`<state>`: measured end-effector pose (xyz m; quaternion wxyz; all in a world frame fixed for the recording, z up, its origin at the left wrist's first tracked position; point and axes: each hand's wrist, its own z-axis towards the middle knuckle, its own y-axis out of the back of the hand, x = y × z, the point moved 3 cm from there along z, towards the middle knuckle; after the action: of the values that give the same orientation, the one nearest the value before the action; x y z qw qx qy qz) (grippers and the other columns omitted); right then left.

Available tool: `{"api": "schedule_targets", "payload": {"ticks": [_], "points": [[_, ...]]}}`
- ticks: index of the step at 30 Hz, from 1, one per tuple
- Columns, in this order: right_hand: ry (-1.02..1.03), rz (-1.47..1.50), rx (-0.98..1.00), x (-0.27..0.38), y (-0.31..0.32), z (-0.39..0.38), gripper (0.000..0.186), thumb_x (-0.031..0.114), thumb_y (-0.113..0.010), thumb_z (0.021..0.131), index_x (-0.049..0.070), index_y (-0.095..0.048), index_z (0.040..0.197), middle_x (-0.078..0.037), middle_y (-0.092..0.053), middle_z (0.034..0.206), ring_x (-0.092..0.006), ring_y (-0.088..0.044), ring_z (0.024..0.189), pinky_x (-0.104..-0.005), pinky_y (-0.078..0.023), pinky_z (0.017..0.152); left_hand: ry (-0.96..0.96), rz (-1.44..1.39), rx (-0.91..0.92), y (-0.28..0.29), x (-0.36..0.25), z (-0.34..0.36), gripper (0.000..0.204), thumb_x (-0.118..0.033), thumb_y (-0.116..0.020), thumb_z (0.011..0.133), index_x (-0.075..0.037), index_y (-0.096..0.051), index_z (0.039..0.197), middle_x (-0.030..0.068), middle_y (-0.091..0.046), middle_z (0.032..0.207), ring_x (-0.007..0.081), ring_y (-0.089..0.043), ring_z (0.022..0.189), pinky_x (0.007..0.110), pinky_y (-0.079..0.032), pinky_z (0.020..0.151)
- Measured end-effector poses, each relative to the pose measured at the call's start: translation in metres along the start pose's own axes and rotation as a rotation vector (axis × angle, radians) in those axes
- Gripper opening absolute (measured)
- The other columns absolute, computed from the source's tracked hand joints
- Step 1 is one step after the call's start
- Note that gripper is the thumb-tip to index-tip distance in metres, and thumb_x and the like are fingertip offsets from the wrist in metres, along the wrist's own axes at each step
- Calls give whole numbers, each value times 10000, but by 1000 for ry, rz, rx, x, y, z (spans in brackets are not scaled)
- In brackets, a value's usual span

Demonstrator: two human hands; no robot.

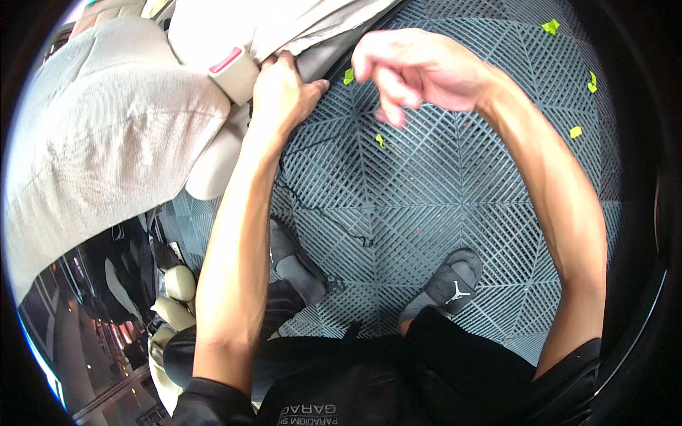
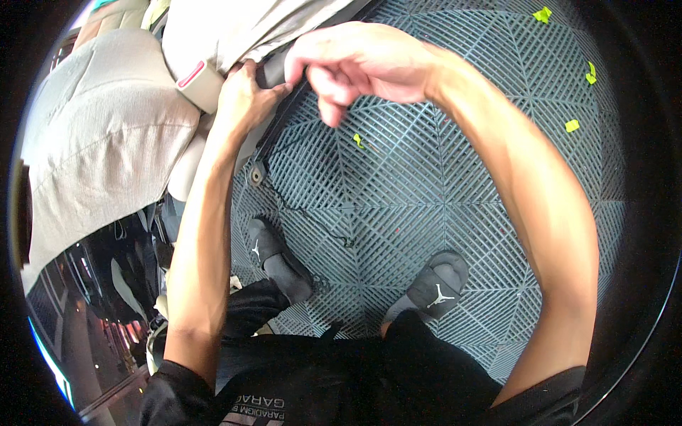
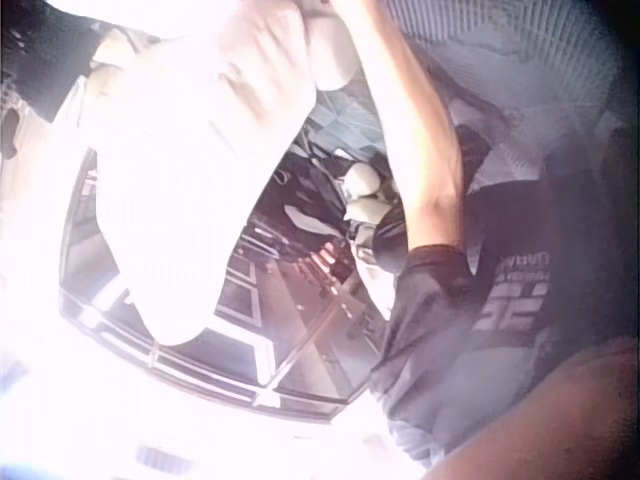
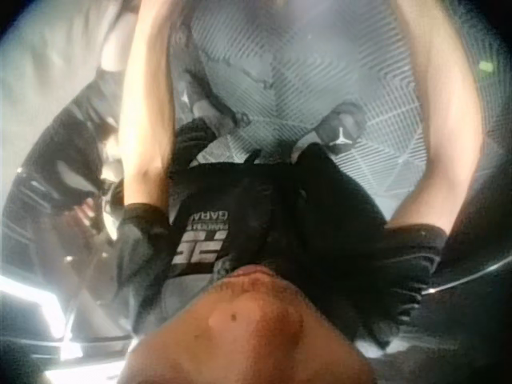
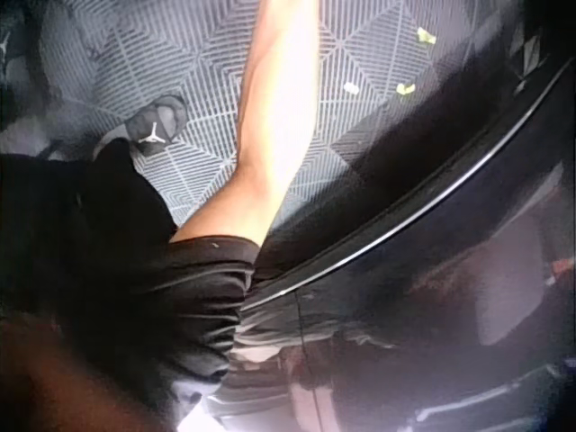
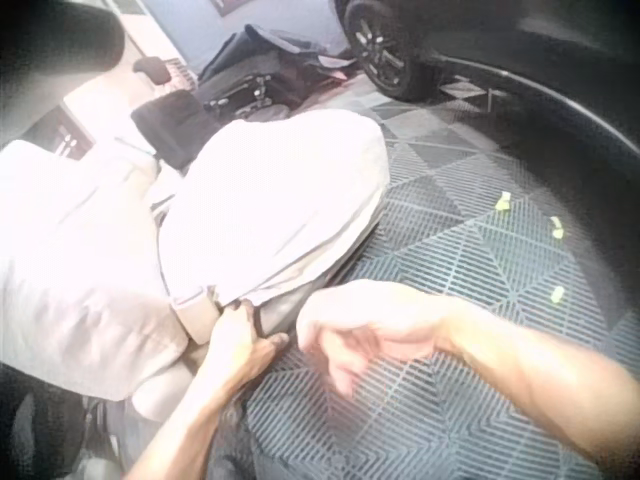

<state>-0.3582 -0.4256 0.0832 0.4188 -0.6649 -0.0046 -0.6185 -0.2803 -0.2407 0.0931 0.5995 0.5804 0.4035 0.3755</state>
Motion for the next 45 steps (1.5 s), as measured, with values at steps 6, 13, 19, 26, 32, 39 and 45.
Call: {"api": "schedule_targets", "payload": {"ticks": [6,13,19,26,32,39,45], "points": [[-370,106,-289,-31,9,-51,269,259,-434,996,24,-565,985,94,-277,524,-15,-238,422,-188,-228,372,-105,74,253,10,9,-5,795,-364,-760,707,77,-426,1278,292,-476,1253,404,-532,1116,413,-426,973],[196,-289,-88,63,23,-59,298,209,-413,998,-43,-556,1070,84,-386,524,4,-314,374,-129,-311,335,-234,-45,84,5,10,-41,641,-136,-681,785,-10,-378,1335,260,-434,1305,395,-546,1087,415,-473,920],[150,274,55,70,-19,-36,414,122,-421,966,-94,-367,1315,-127,-587,790,-185,-558,532,-333,-511,538,-410,-93,-201,-21,-23,-84,308,-140,-582,876,19,-507,1129,246,-544,1172,405,-567,1006,430,-482,856],[-42,-57,-190,66,2,-42,357,154,-431,973,-80,-480,1238,-45,-547,686,-71,-457,458,-206,-409,441,409,-1096,-91,-61,-20,-171,500,-389,-382,1011,-84,-444,619,-40,-372,529,44,-303,475,229,-240,419],[-126,-150,-378,16,35,-41,339,230,-424,985,-52,-588,1080,-49,-617,692,-64,-493,468,-178,-414,410,143,-1610,-112,51,-144,-166,448,-303,-362,1021,-71,-402,639,10,-407,569,57,-324,459,218,-229,401],[98,-392,-74,-66,-50,-23,244,53,-527,900,-16,-580,1128,-146,-646,1052,-250,-556,1084,-350,-420,956,267,-1594,-221,43,-148,-121,486,-375,-303,1025,-49,-458,699,13,-432,585,81,-434,542,237,-388,542],[321,-443,-315,-117,-80,-1,157,37,-510,939,-15,-565,1077,-90,-630,930,-180,-598,866,-286,-486,798,279,-1826,-95,61,-132,-118,547,-408,-268,1023,-34,-490,693,9,-423,573,86,-437,587,242,-403,641]]}}
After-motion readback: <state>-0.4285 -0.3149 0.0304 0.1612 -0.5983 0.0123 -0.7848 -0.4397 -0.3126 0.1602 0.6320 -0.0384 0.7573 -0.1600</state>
